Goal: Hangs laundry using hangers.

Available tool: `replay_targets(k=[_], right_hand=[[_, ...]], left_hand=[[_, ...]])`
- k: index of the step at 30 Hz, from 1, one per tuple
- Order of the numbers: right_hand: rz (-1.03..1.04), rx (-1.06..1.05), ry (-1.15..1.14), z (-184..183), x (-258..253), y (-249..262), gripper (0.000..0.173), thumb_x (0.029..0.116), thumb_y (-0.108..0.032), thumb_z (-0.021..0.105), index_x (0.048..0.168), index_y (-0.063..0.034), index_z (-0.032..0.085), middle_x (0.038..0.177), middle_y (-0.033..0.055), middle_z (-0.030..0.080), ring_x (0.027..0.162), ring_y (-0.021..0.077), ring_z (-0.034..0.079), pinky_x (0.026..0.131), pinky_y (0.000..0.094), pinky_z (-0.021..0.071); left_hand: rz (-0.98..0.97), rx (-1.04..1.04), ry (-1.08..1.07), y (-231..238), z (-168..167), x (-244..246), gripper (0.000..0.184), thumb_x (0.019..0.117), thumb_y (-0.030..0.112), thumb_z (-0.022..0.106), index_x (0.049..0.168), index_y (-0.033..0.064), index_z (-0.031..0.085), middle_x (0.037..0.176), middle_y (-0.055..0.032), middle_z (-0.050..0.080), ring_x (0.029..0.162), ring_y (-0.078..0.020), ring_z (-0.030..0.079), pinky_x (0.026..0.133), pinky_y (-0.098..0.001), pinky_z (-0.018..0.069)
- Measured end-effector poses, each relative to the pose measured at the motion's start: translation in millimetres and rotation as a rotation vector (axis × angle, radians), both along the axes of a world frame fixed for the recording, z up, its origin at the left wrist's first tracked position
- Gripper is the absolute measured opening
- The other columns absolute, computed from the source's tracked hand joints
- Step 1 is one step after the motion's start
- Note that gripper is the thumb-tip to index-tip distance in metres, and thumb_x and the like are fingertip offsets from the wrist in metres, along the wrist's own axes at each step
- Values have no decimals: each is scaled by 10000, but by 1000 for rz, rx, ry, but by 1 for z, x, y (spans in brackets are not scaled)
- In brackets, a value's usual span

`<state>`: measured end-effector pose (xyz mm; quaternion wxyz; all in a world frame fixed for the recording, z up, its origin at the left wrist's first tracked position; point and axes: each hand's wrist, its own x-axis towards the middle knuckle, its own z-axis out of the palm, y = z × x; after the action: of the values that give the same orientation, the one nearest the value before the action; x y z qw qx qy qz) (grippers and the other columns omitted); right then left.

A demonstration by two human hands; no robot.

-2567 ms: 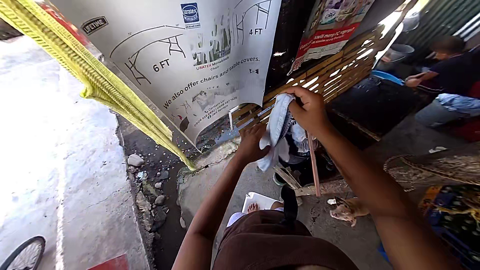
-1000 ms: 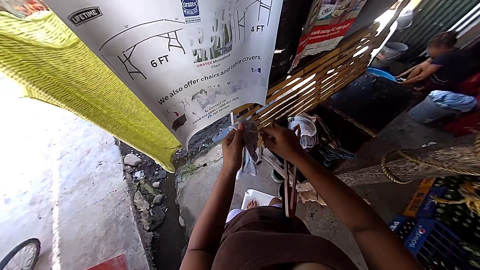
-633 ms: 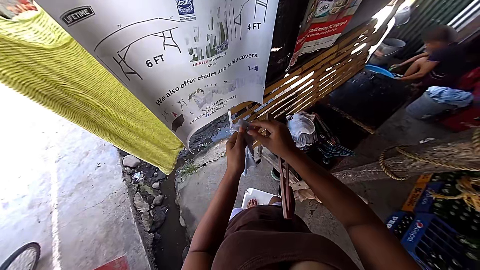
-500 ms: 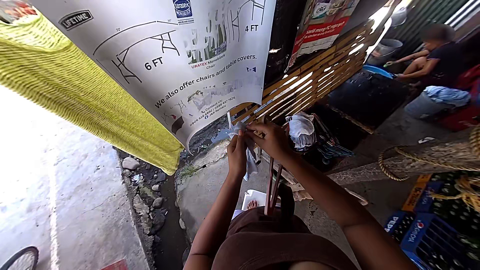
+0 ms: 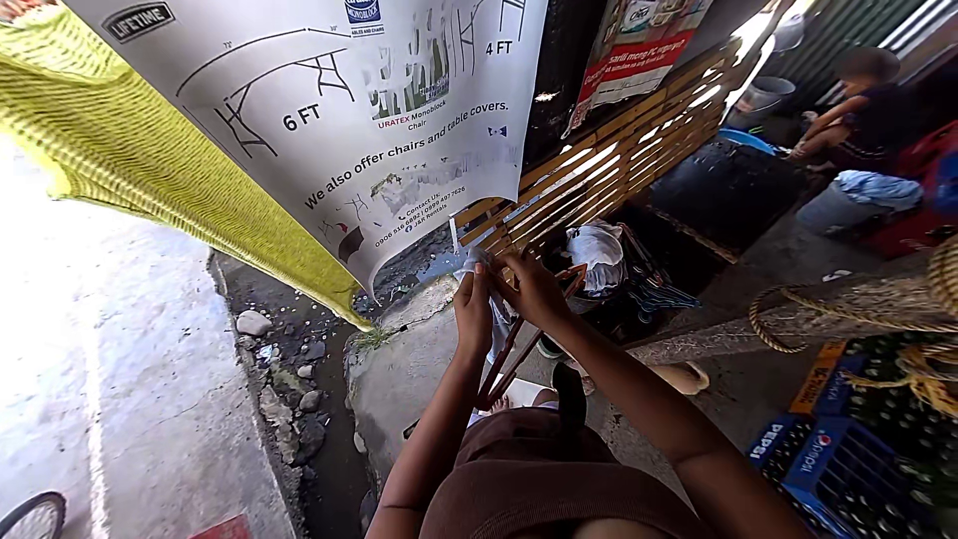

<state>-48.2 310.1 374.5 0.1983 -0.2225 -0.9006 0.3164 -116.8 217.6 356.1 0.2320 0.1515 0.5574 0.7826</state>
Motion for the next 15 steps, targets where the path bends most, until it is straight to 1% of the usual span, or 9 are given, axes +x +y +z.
replay_targets(k=[2, 3, 5, 7, 8, 10, 12, 13, 15], right_hand=[[61, -39, 41, 1, 4, 4, 217, 984, -156, 667, 1118, 15, 679, 915, 196, 667, 700, 309, 630, 662, 488, 533], [102, -69, 41, 2, 6, 8, 201, 993, -147, 654, 1111, 13, 683, 915, 170, 695, 717, 285, 655, 687, 476, 551], [173, -159, -41, 6, 11, 16, 194, 1017, -155, 636, 1123, -2, 693, 903, 136, 706, 745, 240, 669, 722, 437, 560], [229, -249, -158, 14, 17, 24, 221, 1035, -157, 616, 1166, 1, 699, 915, 134, 686, 773, 209, 637, 753, 398, 541], [261, -263, -188, 15, 20, 29, 221, 1039, -157, 611, 1158, 3, 706, 905, 126, 686, 764, 180, 625, 749, 367, 536], [321, -248, -210, 18, 26, 37, 218, 1049, -165, 588, 1096, 2, 721, 849, 90, 666, 728, 130, 583, 717, 320, 506], [345, -214, -247, 29, 32, 41, 226, 1063, -161, 561, 1092, -4, 721, 870, 94, 682, 753, 150, 608, 739, 346, 517], [337, -203, -256, 36, 34, 43, 230, 1065, -150, 556, 1089, 10, 719, 891, 115, 695, 771, 180, 627, 755, 373, 526], [323, -153, -232, 43, 40, 50, 225, 1064, -137, 552, 1065, 8, 725, 898, 108, 712, 777, 180, 642, 754, 385, 531]], left_hand=[[9, -1, 3, -3, -1, -1, 292, 1105, 153, 388, 919, 51, 589, 809, 18, 637, 808, -35, 638, 823, -242, 540], [15, -3, 3, -5, -1, -2, 292, 1106, 153, 385, 926, 49, 591, 807, 18, 641, 806, -36, 642, 824, -244, 543], [27, -4, 7, -8, -1, -7, 296, 1109, 160, 377, 941, 45, 592, 818, 9, 639, 814, -48, 642, 837, -262, 544], [40, -5, 18, -12, -1, -12, 291, 1110, 173, 378, 940, 56, 584, 819, 14, 636, 814, -47, 642, 836, -264, 547], [44, -4, 22, -14, 0, -15, 289, 1111, 180, 380, 952, 55, 587, 829, 15, 640, 822, -46, 644, 841, -265, 547], [54, -2, 34, -16, 2, -17, 291, 1111, 190, 383, 956, 56, 590, 837, 18, 641, 832, -44, 644, 847, -267, 548], [61, 0, 48, -19, 4, -20, 285, 1109, 186, 391, 950, 59, 590, 837, 21, 640, 828, -42, 643, 844, -271, 551], [65, -2, 56, -21, 5, -22, 278, 1106, 179, 401, 942, 66, 594, 829, 27, 643, 813, -40, 644, 831, -268, 554], [80, -8, 68, -24, 4, -26, 222, 1086, 133, 460, 945, 55, 612, 805, 26, 660, 773, -40, 655, 790, -259, 567]])
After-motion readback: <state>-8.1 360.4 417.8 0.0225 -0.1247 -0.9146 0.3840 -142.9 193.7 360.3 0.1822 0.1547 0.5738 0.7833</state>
